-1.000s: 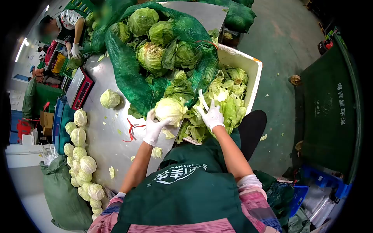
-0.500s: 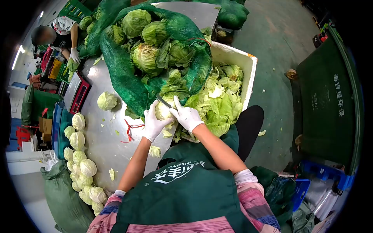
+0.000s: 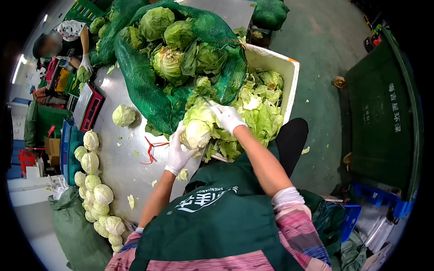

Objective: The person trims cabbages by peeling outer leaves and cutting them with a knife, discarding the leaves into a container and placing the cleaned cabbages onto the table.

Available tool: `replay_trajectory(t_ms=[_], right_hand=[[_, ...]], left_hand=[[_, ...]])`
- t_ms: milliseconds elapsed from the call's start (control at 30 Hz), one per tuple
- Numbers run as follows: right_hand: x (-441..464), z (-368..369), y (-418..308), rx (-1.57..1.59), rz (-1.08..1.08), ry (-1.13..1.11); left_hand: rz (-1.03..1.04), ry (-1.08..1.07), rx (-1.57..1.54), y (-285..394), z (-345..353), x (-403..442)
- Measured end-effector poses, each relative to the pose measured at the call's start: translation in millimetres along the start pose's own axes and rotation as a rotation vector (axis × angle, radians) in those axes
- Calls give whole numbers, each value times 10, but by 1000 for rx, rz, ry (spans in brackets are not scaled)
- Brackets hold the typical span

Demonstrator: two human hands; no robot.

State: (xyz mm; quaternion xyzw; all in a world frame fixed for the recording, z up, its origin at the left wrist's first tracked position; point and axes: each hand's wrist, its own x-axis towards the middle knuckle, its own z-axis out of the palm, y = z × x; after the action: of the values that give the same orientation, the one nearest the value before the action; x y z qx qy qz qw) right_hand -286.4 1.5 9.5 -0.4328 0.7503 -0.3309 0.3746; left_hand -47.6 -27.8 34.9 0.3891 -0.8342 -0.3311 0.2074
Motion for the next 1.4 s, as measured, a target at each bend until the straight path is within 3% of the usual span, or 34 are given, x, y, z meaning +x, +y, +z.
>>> replay_trajectory(t_ms=[33, 100, 167, 233, 300, 367, 467, 500, 567, 700, 1033, 1067, 1267, 1300, 1367, 1400], right_hand=[[-14, -115, 9, -16, 239, -151], [-23, 1, 419, -204, 50, 57], [-43, 99, 532, -258, 87, 102], [-115, 129, 443, -307, 129, 152], [-195, 108, 250, -239, 126, 114], [-389, 45, -144, -59, 110, 102], [-541, 87, -290, -154, -106, 108], [-571, 67, -310, -251, -121, 47], [-638, 23, -331, -294, -195, -56], [-722, 111, -301, -395, -180, -254], [-639, 113, -279, -233, -102, -357], [-600, 78, -192, -80, -81, -339], [-605, 27, -203, 152, 20, -230], [-602, 71, -175, 151, 19, -231], [-610, 192, -108, -230, -153, -33], [-615, 241, -115, -167, -126, 91]], left_hand=[[55, 14, -29, -69, 16, -51], [-49, -12, -206, -213, 35, -136], [-18, -29, -119, -245, 2, -200], [-76, -70, -290, -149, -44, -189], [-406, -13, -760, -37, -26, -120], [-404, 67, -702, -192, 166, -56], [-363, 215, -560, -6, 239, 19], [-366, 215, -563, 7, 268, -4], [-253, 100, -275, 36, 318, -28], [-123, 104, 35, 152, 381, -16], [-119, 67, 37, 148, 325, -7], [-119, 67, 35, 132, 319, -28], [-103, -10, -62, 107, 242, -17], [-93, -10, -34, 92, 233, -23], [-88, -12, -2, 75, 219, -63], [-127, -30, 3, 120, 192, -65]])
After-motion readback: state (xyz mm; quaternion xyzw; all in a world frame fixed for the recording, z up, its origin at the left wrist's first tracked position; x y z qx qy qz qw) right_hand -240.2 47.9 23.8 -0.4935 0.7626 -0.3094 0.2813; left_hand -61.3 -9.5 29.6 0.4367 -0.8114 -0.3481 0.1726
